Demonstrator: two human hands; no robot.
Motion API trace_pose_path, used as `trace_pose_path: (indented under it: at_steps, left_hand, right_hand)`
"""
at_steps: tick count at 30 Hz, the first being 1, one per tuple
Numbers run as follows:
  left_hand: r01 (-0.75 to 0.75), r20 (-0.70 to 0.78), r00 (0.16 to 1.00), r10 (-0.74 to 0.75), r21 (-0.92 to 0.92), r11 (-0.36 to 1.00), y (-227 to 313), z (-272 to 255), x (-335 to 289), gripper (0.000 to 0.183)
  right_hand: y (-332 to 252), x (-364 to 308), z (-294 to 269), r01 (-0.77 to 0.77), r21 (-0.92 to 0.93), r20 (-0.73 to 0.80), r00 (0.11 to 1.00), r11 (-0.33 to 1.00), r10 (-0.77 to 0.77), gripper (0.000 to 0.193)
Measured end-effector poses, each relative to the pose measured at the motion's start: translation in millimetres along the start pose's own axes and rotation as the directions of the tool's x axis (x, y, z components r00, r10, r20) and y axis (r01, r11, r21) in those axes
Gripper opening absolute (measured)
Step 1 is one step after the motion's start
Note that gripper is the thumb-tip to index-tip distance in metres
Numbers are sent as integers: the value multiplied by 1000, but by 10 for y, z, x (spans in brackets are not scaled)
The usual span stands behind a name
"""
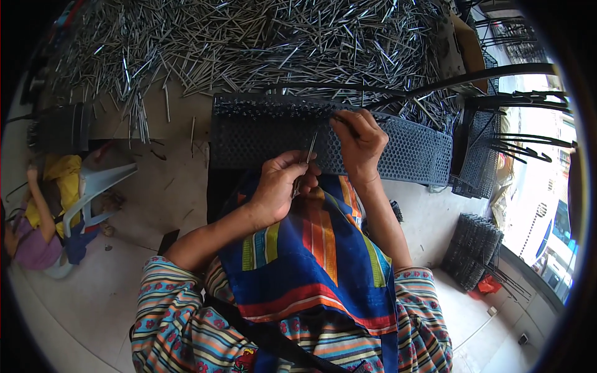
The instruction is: Sort and align small metal hooks or parts from a large pile on a workbench.
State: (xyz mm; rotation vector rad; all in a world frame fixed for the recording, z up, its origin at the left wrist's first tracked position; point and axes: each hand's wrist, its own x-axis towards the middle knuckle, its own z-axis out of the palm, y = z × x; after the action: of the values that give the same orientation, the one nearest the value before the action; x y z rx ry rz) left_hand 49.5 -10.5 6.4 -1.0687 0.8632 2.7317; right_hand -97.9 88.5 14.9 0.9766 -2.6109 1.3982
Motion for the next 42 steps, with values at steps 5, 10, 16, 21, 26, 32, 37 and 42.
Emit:
trace_pose_path:
  at_steps: [5,10,16,21,26,32,37,42]
  left_hand:
    - [-3,7,1000,3,-4,1000,12,22,-8,21]
    - [-65,32,997,66,-34,997,17,20,14,18]
    - [-54,28,998,55,-24,998,12,34,10,20]
    - [-55,46,997,56,-22,998,7,44,36,20]
    - [-10,39,999,11,-22,1000,14,72,62,23]
    - [-2,24,1000,2,-12,1000,24,63,83,22]
    - [-40,39,998,38,29,999,44,111,82,21]
    - [-16,132,991,-11,198,980,63,225,80,19]
  right_hand:
    - [13,24,9,6,13,-11,1000,1000,-6,12]
    - [-17,116,-23,45,-103,110,993,994,-33,9]
    - [16,29,11,39,-11,-32,999,999,-39,10]
    - [63,90,-3,-3,-86,27,1000,996,5,13]
    - [91,82,-21,7,-54,37,999,999,-5,18]
    - [50,94,-79,218,-243,158,970,945,-183,24]
    - [86,-65,-194,240,-234,148,967,942,-209,20]
    - [62,-126,-266,-640,417,539,746,646,391,13]
